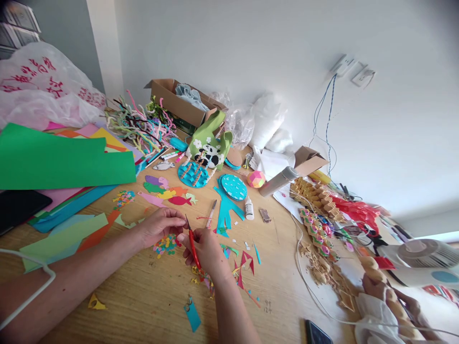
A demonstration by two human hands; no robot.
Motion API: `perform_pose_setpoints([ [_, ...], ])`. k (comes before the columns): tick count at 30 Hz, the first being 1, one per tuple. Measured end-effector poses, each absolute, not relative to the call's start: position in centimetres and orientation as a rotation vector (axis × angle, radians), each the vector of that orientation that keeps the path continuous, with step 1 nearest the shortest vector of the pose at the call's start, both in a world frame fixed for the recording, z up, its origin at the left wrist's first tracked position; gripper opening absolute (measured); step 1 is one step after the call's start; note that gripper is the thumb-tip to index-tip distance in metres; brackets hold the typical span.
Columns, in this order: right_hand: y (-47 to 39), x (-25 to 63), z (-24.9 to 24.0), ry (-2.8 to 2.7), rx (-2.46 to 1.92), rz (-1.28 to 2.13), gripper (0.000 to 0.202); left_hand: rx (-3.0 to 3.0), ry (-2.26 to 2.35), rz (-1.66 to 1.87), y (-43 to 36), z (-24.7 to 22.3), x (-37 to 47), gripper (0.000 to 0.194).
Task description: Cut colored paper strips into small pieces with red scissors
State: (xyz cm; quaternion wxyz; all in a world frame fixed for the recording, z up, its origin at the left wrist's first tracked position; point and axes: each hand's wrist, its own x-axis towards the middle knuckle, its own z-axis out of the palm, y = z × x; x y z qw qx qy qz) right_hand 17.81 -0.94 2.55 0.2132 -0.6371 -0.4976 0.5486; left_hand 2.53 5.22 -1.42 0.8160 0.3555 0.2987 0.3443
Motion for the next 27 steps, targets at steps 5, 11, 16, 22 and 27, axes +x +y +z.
perform_pose_setpoints([
  [5,-1.0,17.91,2.29,-1.383,-1.772,1.521,0.042,0.748,0.652,0.74,5.25,-1.47,2.45,0.017],
  [11,-0.99,17.81,2.63,-1.368,-1.775,1.536,0.042,0.755,0.654,0.741,5.23,-1.57,2.44,0.016],
  [16,-0.97,17.72,2.78,-1.355,-1.769,1.542,0.041,0.769,0.648,0.74,5.22,-1.54,2.44,0.016],
  [22,-1.01,17.7,2.7,-1.351,-1.785,1.541,0.043,0.755,0.668,0.748,5.23,-1.4,2.46,0.016],
  [27,-1.01,17.56,2.85,-1.349,-1.796,1.553,0.046,0.751,0.689,0.756,5.19,-1.34,2.4,0.015],
])
